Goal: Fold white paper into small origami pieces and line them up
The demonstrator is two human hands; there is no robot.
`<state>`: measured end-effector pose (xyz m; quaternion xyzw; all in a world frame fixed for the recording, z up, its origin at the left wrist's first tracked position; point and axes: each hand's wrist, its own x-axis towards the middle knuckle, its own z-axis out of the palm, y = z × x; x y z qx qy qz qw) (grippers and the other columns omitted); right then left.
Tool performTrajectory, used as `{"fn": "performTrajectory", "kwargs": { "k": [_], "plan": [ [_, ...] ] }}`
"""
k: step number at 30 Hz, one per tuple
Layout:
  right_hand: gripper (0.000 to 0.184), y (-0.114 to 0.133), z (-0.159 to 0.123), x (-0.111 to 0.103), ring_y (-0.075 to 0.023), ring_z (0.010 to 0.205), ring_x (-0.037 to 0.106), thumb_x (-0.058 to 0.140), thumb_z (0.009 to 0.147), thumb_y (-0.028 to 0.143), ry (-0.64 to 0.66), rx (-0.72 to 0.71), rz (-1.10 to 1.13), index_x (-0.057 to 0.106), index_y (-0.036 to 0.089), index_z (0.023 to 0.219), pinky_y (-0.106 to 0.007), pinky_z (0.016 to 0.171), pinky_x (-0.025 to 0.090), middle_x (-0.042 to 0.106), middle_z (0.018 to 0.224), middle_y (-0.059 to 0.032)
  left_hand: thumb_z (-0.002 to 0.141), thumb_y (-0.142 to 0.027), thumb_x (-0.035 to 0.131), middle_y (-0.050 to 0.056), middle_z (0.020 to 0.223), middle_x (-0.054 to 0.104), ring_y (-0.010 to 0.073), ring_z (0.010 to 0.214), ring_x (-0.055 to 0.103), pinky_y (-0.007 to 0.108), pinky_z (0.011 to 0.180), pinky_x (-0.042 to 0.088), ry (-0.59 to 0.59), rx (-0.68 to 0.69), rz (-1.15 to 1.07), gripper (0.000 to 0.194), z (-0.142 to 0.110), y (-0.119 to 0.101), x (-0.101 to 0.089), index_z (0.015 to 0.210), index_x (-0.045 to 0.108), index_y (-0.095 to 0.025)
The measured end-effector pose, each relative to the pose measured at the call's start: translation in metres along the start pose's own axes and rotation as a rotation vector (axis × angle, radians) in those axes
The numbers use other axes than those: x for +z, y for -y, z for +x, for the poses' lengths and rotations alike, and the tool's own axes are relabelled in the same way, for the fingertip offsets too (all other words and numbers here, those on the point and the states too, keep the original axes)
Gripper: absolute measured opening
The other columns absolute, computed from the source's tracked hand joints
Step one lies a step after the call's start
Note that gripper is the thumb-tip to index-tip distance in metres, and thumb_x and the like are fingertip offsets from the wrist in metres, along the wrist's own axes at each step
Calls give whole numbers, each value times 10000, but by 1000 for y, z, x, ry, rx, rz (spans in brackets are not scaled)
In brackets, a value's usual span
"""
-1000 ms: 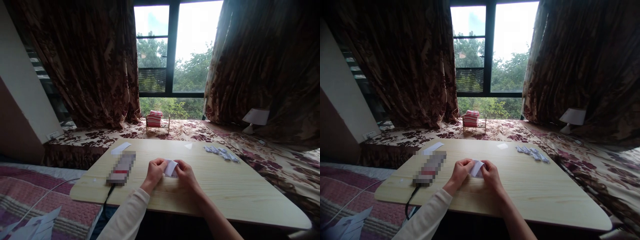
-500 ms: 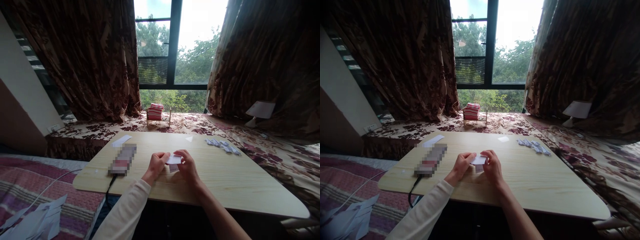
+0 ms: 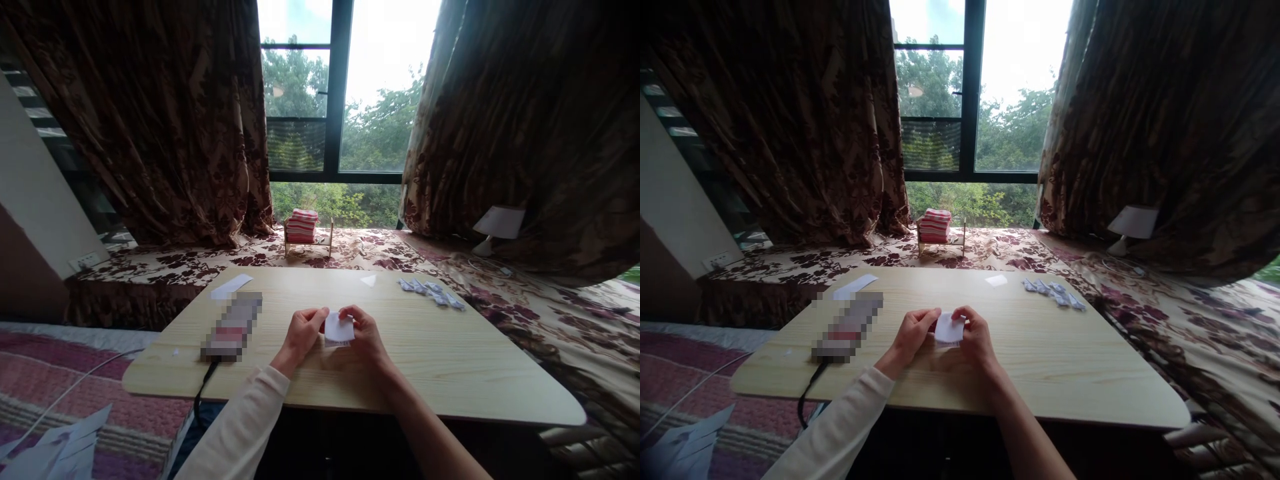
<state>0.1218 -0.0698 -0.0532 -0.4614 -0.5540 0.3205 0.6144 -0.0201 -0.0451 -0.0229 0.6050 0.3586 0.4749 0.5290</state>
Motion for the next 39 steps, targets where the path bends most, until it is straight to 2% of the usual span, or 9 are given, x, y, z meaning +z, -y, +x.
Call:
{"fn": "performTrajectory", "kwargs": {
  "k": [4,8,12,18,25,39],
  "plan": [
    [114,0,0,1,-107,517,504,566,620,217,9,10,33,530,197,726,-219,469,417,580,679,19,757,-483,578,-41,477,376,90,495,328,233,488,254,13,9,29,439,0,1,-1,483,492,-151],
    [100,2,1,1,-126,606,544,571,606,196,-4,4,28,567,187,706,-222,505,434,615,802,-18,734,-483,593,-47,474,343,84,491,294,233,467,212,-32,18,48,436,0,3,-1,474,468,-156],
    [100,3,2,0,-169,730,579,575,584,185,-23,-10,0,617,186,674,-239,564,460,625,837,-38,699,-471,629,-38,480,399,84,488,330,227,463,239,-53,10,47,403,-1,1,0,490,536,-139],
    [152,0,1,3,-178,651,592,543,609,203,-6,-8,-47,653,198,712,-244,499,437,642,701,-25,659,-414,664,-25,470,471,92,479,381,223,463,279,-124,11,33,325,-2,3,1,521,617,-124],
    [239,-4,2,6,-169,647,600,506,626,212,-8,-30,-59,699,175,763,-242,497,448,680,761,-56,669,-382,644,-19,495,522,101,498,418,228,486,312,-209,-11,1,283,2,9,-2,564,646,-119],
    [213,-5,3,2,-197,796,615,522,662,211,-29,-68,-54,720,196,739,-261,588,494,670,824,-56,605,-402,722,-11,496,557,91,479,429,220,476,303,-186,-89,-115,294,5,9,-1,599,692,-110]
  ]
}}
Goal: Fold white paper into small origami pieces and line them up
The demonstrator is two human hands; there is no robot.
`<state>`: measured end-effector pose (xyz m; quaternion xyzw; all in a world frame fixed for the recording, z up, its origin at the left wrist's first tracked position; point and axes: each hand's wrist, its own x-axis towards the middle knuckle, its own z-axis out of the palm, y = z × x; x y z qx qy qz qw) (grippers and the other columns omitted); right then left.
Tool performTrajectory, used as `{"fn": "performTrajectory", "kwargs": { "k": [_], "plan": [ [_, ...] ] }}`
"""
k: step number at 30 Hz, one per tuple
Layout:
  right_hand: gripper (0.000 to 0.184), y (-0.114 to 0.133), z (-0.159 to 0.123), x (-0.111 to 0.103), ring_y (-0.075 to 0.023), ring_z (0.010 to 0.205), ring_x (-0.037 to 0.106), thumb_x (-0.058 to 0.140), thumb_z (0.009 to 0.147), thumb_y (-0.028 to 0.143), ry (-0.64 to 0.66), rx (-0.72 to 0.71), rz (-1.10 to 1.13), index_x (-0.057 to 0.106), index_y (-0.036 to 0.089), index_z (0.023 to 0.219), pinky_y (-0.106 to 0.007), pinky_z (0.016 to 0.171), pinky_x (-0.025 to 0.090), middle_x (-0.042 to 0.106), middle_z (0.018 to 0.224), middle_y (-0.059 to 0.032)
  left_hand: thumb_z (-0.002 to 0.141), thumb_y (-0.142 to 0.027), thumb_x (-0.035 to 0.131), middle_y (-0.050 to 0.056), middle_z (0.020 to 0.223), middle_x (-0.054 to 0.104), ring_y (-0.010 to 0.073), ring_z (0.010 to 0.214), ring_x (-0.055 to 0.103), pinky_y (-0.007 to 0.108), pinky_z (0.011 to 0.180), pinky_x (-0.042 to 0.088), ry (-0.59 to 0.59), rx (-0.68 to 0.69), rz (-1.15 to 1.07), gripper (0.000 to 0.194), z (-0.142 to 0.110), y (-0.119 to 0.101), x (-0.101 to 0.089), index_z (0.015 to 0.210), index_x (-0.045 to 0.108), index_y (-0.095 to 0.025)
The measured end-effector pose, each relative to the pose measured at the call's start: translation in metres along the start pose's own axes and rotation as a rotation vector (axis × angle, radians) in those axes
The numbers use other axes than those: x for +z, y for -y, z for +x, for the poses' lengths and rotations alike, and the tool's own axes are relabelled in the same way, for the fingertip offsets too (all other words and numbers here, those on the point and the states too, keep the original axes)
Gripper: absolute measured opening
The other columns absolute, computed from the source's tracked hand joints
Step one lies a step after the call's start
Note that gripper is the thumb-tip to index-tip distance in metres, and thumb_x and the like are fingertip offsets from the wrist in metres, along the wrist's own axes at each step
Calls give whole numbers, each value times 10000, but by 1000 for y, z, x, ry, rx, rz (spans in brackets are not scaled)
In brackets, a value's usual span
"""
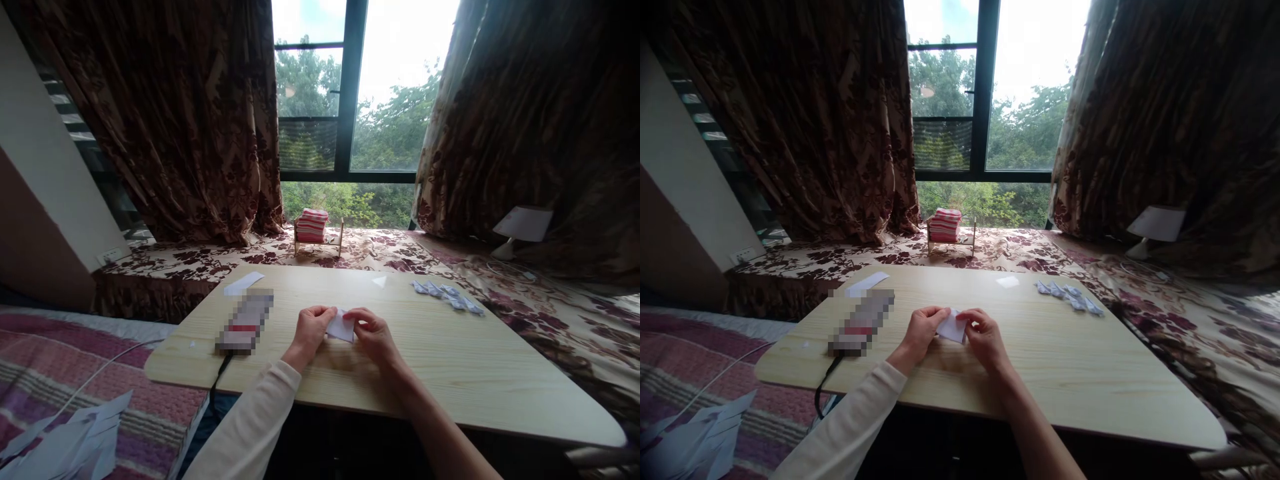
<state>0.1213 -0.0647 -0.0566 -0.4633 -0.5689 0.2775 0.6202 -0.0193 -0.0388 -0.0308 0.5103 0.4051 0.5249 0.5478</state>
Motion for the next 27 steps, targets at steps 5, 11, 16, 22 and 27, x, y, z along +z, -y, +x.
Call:
{"fn": "performTrajectory", "kwargs": {
  "k": [5,11,16,22,27],
  "plan": [
    [185,-2,1,-1,-170,684,606,527,662,224,-16,73,21,686,182,746,-243,522,470,674,764,-39,587,-418,739,-10,474,555,90,459,431,222,467,310,-2,-6,-9,311,0,1,2,594,702,-110],
    [312,5,3,-4,-142,605,598,531,763,348,-43,137,32,649,164,986,-239,509,454,677,736,-32,593,-380,736,-7,506,585,98,489,452,224,488,335,-67,58,1,270,1,-2,2,597,697,-113],
    [411,9,4,-3,-136,560,569,621,710,432,-20,144,57,610,152,1010,-253,509,445,666,686,-20,606,-380,727,-17,496,565,89,487,431,215,470,318,-70,84,3,267,1,-4,3,591,691,-115],
    [449,7,3,-4,-115,527,515,657,671,397,-11,126,77,589,171,1053,-242,490,420,562,609,46,604,-360,730,-13,526,583,87,495,453,213,488,355,-34,59,-22,245,0,-2,3,590,679,-120],
    [469,7,4,-6,-118,549,518,666,666,383,-17,128,84,593,169,1076,-248,508,426,534,622,48,620,-371,732,-1,559,617,90,491,473,218,487,361,0,18,-30,258,1,1,2,675,721,-119]
  ]
}}
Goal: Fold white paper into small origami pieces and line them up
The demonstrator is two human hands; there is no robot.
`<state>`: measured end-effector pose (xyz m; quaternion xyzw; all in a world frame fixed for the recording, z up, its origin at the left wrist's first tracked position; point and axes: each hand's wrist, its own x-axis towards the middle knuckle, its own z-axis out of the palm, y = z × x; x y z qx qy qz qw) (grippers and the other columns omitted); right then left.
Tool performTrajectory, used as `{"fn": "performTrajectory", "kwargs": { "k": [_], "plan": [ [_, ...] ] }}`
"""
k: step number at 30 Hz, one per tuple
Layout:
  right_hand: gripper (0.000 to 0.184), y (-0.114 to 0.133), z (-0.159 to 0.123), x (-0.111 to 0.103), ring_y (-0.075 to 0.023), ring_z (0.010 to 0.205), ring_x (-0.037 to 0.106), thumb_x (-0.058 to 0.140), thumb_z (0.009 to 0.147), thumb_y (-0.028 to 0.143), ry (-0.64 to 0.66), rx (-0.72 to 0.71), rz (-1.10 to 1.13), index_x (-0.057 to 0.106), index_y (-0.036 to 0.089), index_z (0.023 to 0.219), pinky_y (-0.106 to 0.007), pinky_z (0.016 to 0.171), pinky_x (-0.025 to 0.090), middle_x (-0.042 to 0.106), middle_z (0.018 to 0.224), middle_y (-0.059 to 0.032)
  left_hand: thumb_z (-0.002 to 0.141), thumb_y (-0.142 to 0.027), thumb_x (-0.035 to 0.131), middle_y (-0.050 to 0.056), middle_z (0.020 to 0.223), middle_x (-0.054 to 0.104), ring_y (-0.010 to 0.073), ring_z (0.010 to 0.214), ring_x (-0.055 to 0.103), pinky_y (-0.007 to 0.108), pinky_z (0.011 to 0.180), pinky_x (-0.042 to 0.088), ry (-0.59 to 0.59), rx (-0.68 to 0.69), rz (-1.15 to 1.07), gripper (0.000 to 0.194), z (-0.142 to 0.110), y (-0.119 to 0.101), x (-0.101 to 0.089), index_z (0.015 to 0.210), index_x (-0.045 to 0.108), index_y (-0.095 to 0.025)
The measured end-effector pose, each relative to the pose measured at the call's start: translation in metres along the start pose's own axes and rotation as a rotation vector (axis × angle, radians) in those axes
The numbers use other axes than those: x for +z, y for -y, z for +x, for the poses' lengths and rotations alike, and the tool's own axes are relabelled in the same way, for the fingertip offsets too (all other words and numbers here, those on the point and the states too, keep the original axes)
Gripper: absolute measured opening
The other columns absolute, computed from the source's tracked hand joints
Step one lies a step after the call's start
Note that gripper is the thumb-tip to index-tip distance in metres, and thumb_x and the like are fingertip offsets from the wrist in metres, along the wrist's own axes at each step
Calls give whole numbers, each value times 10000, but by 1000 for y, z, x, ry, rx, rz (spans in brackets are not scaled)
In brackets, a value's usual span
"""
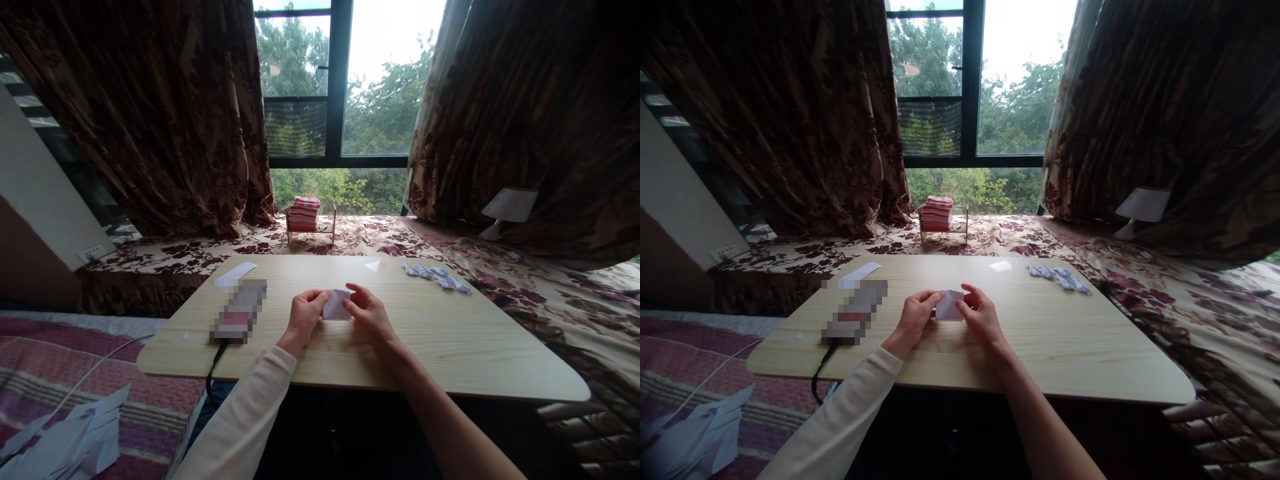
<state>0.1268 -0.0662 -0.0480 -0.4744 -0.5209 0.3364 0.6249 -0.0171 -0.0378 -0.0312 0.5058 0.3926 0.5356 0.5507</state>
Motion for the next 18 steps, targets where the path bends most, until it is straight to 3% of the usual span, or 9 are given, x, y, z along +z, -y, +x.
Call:
{"fn": "performTrajectory", "kwargs": {
  "k": [18],
  "plan": [
    [462,0,0,1,-113,558,495,689,643,370,15,19,34,608,159,1045,-254,525,410,502,609,56,613,-328,718,4,518,618,103,494,487,231,512,380,-32,12,22,221,3,3,-1,624,728,-107]
  ]
}}
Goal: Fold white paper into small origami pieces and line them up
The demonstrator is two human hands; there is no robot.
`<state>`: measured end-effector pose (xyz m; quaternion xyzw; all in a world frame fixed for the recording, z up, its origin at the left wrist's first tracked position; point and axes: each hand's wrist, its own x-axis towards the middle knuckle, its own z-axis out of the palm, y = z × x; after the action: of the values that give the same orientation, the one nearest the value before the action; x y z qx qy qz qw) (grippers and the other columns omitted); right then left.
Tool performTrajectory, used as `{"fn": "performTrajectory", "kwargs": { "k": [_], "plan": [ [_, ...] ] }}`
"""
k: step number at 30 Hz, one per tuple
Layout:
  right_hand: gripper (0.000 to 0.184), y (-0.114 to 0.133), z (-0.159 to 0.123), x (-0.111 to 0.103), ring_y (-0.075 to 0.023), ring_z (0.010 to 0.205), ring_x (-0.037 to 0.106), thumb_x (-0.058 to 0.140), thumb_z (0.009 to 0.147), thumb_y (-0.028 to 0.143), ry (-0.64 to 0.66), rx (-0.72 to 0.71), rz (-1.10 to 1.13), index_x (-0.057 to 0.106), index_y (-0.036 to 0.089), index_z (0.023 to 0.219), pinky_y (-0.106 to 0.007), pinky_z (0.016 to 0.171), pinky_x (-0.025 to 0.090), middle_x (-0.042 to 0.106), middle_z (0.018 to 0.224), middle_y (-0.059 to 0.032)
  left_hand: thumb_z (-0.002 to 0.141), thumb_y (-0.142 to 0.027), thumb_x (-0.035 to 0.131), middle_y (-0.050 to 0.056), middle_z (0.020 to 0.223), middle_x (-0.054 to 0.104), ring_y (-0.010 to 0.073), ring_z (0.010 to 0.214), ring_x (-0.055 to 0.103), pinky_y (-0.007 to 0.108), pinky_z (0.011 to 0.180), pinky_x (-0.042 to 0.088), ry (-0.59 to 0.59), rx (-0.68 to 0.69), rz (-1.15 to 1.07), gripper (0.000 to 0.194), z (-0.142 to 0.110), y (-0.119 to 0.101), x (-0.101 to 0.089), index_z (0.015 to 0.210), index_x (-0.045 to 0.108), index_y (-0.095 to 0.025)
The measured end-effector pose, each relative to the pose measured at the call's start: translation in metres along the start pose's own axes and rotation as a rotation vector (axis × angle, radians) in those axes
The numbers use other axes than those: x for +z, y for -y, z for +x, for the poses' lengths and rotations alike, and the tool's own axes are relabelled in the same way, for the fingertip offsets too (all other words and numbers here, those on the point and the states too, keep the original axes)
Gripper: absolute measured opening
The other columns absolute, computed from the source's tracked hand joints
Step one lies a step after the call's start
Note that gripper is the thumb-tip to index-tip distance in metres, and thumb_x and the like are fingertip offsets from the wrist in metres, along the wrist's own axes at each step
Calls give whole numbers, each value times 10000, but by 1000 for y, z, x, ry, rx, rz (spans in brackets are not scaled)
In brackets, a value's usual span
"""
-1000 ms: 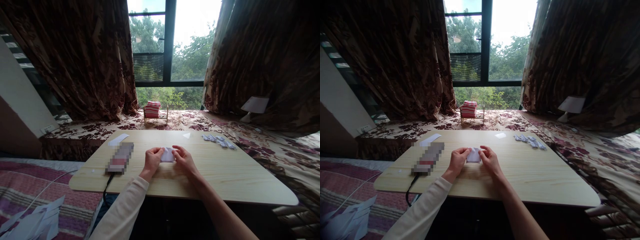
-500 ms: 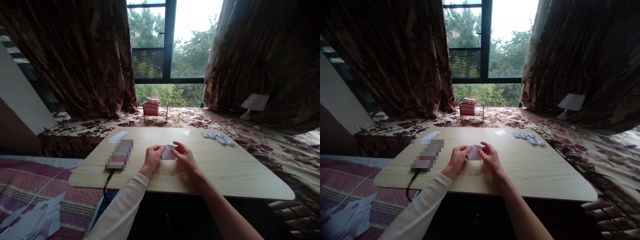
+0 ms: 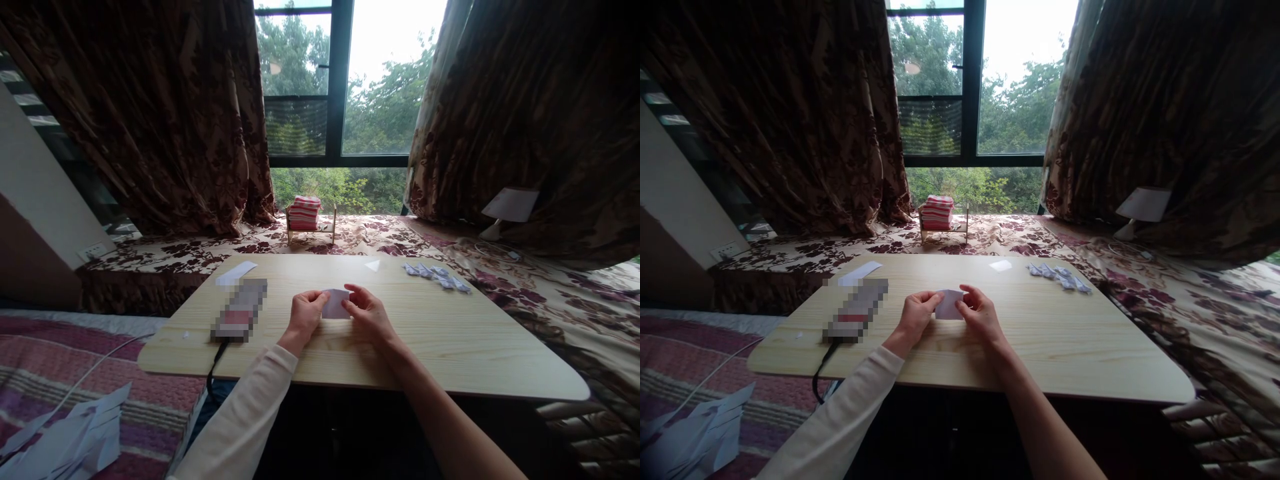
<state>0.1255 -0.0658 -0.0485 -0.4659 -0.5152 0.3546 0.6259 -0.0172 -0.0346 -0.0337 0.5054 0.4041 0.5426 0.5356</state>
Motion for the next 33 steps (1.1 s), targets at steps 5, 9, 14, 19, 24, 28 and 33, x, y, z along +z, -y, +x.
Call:
{"fn": "performTrajectory", "kwargs": {
  "k": [5,9,14,19,24,28,33],
  "plan": [
    [474,0,0,0,-112,547,485,682,641,359,1,10,5,599,150,1059,-255,517,392,514,602,55,608,-331,721,8,529,620,108,505,497,233,519,385,10,-2,1,225,0,1,0,609,709,-107],
    [471,1,0,-1,-118,549,495,677,645,347,14,16,7,593,155,1067,-258,521,393,519,596,55,613,-339,726,11,575,629,110,546,520,234,556,413,-10,6,-6,229,-1,-2,0,623,695,-112],
    [465,0,-1,-1,-122,573,516,670,656,327,29,10,12,583,155,1079,-263,544,411,533,618,47,645,-408,720,6,621,616,107,578,537,237,593,447,-38,12,-13,293,0,-7,-2,647,653,-123],
    [467,1,-1,0,-124,583,529,666,659,308,60,-8,16,583,167,1096,-263,547,418,553,642,41,644,-442,727,-6,673,630,106,578,542,229,562,434,0,8,-7,341,-2,-7,-1,787,650,-143],
    [475,0,-2,1,-122,583,529,658,663,297,78,-12,21,579,170,1114,-258,534,418,556,659,38,618,-351,742,-4,623,618,107,575,513,223,560,398,52,4,49,247,-5,-7,0,684,678,-121],
    [469,0,-2,1,-124,590,535,656,666,296,78,-19,19,585,176,1114,-261,542,428,558,666,35,654,-357,711,-12,610,610,111,586,504,225,573,392,57,11,67,230,-5,-8,0,673,682,-130],
    [438,4,-3,0,-121,570,531,674,659,283,74,-29,15,603,176,1079,-258,541,434,531,622,49,652,-346,711,0,610,625,119,581,509,232,569,390,83,21,69,222,-5,-9,-2,671,699,-125]
  ]
}}
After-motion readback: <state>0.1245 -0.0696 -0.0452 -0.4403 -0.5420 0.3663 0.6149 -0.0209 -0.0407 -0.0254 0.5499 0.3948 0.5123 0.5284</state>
